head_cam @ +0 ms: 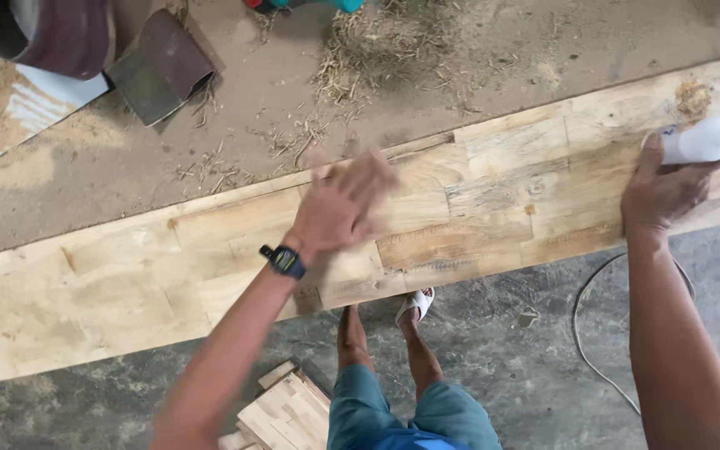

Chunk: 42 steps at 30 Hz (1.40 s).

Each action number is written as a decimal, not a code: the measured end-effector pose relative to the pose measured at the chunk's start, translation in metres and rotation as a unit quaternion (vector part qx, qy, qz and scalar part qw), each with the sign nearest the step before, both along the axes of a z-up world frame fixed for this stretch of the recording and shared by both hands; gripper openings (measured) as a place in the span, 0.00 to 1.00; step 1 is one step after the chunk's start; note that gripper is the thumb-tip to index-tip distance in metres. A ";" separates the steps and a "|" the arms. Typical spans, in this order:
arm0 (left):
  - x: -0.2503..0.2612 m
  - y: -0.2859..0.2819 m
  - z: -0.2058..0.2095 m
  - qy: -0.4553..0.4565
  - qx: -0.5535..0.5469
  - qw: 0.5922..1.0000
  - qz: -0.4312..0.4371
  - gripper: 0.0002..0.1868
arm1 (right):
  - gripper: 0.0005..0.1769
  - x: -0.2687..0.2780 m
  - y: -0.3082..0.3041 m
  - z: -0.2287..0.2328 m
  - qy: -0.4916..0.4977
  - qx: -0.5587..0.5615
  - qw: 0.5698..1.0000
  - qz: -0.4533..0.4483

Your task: The person applies glue from a white bottle onto the joints of a long wooden plank. They use their left hand to spread the glue along the seams and press the wood pieces together. The process is repeated along the length of the plank.

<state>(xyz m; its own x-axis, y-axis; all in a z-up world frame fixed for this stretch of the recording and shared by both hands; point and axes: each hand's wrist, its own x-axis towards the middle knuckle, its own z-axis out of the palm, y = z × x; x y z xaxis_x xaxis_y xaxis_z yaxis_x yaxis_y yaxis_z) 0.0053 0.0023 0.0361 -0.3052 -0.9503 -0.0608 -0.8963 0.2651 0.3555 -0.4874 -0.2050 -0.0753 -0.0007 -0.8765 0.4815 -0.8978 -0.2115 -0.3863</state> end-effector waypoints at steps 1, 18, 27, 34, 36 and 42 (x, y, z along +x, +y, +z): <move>-0.001 0.002 -0.009 0.001 0.001 1.000 -0.001 0.45 | 0.45 -0.001 -0.002 0.001 0.001 0.001 1.000 -0.001; 0.030 0.007 -0.019 -0.077 -0.022 0.996 -0.046 0.46 | 0.49 -0.008 -0.001 -0.007 0.016 0.011 1.000 -0.025; 0.024 -0.070 -0.017 -0.129 -0.079 0.972 -0.181 0.40 | 0.50 -0.015 -0.006 -0.014 0.022 0.014 0.999 -0.031; 0.051 -0.051 -0.010 -0.039 0.028 0.998 -0.042 0.48 | 0.29 0.000 -0.002 0.004 0.028 -0.011 1.000 -0.001; 0.058 -0.029 0.006 -0.046 0.033 0.998 0.027 0.56 | 0.47 -0.020 -0.004 -0.021 0.024 -0.003 0.999 -0.039; 0.049 -0.016 -0.029 -0.089 0.037 0.995 -0.035 0.53 | 0.41 -0.009 -0.001 -0.007 0.022 0.032 0.998 -0.050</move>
<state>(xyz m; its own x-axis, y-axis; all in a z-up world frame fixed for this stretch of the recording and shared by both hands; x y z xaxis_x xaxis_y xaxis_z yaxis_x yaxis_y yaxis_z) 0.0545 -0.0140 0.0069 -0.3488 -0.9181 -0.1883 -0.9269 0.3081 0.2143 -0.4962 -0.2062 -0.0826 -0.0702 -0.9024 0.4252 -0.9295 -0.0955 -0.3562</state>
